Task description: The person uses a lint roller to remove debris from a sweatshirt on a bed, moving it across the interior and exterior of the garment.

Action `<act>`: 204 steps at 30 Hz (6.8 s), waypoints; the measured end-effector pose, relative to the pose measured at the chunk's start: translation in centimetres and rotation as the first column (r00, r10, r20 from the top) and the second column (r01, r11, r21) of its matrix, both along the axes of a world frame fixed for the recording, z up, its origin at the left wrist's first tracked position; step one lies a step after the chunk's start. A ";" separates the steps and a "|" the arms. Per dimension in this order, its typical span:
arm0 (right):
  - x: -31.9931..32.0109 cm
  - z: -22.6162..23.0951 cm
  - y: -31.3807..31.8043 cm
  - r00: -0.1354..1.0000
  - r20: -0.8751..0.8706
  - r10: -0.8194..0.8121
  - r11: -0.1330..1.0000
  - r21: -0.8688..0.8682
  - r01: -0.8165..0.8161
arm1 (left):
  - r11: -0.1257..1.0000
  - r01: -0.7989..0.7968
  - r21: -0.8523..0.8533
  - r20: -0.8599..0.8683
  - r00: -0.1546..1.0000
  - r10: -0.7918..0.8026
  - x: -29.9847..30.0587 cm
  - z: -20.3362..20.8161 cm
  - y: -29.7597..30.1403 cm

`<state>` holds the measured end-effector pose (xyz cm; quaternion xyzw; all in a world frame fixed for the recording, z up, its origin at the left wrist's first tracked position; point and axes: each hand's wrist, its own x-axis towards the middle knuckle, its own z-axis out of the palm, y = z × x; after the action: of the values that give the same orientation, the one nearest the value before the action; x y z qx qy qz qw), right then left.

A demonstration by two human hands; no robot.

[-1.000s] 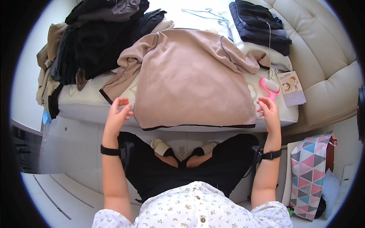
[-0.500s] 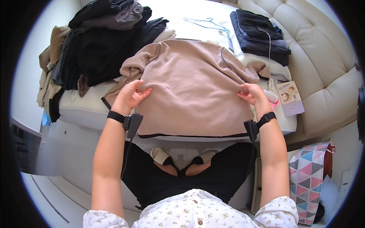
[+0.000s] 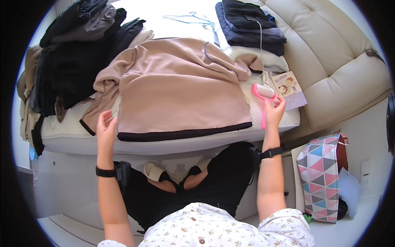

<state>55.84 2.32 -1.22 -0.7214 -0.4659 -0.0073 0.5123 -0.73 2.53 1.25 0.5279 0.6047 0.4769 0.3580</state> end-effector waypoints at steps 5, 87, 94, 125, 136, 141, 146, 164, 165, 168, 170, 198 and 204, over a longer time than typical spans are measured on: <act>-0.8 -4.8 -1.7 0.928 0.267 -0.259 0.955 -0.073 0.287 | 0.995 -0.097 0.005 0.056 0.994 0.096 -1.1 -3.7 -1.7; -28.5 7.2 -1.4 0.652 0.083 0.754 0.597 -0.501 -0.626 | 0.995 -0.079 -0.053 0.240 0.967 0.089 -0.7 -3.6 -4.7; -33.5 3.6 -0.3 0.620 -0.013 0.784 0.493 -0.594 -0.635 | 0.995 0.014 -0.100 -0.032 0.999 -0.018 -2.3 -5.1 -3.5; 1.8 7.4 -12.4 0.999 0.007 0.052 0.944 -0.328 -0.047 | 0.947 0.219 0.235 -0.514 0.855 -0.070 12.9 1.5 -4.6; -10.1 -0.4 -2.8 0.937 -0.176 0.300 0.920 -0.207 -0.334 | 0.812 0.553 0.187 -0.448 0.783 -0.430 22.3 -1.4 -4.5; -10.6 -2.3 -2.6 0.987 0.097 0.127 0.967 -0.233 -0.102 | 0.826 0.541 0.156 -0.461 0.780 -0.424 22.8 -3.0 -4.2; -10.7 -2.4 -2.6 0.986 0.075 0.151 0.973 -0.185 -0.135 | 0.828 0.538 0.158 -0.494 0.769 -0.406 22.9 -2.9 -4.1; -10.8 -2.2 -2.7 0.984 0.070 0.163 0.966 -0.214 -0.145 | 0.809 0.557 0.185 -0.614 0.709 -0.347 23.5 -3.2 -3.5; -10.9 -2.2 -2.7 0.984 0.072 0.162 0.966 -0.216 -0.143 | 0.805 0.555 0.208 -0.626 0.708 -0.327 23.5 -3.2 -3.6; -10.8 -2.3 -2.6 0.982 0.098 0.161 0.967 -0.214 -0.137 | 0.811 0.555 0.185 -0.634 0.698 -0.333 23.5 -3.2 -3.3; -10.7 -2.5 -2.7 0.983 0.098 0.157 0.963 -0.234 -0.131 | 0.817 0.550 0.173 -0.630 0.700 -0.337 23.5 -3.2 -3.5; -10.7 -2.6 -2.4 0.979 0.136 0.152 0.972 -0.202 -0.123 | 0.796 0.598 0.098 -0.579 0.684 -0.443 23.3 -2.4 -2.9; -10.7 -2.6 -2.5 0.981 0.119 0.154 0.967 -0.222 -0.125 | 0.805 0.587 0.082 -0.666 0.634 -0.394 23.2 -2.5 -3.4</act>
<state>45.14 -0.19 -3.85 -0.7355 -0.5473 0.0301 0.3982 22.47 -0.83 -1.20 0.8463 0.4410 0.2428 0.1744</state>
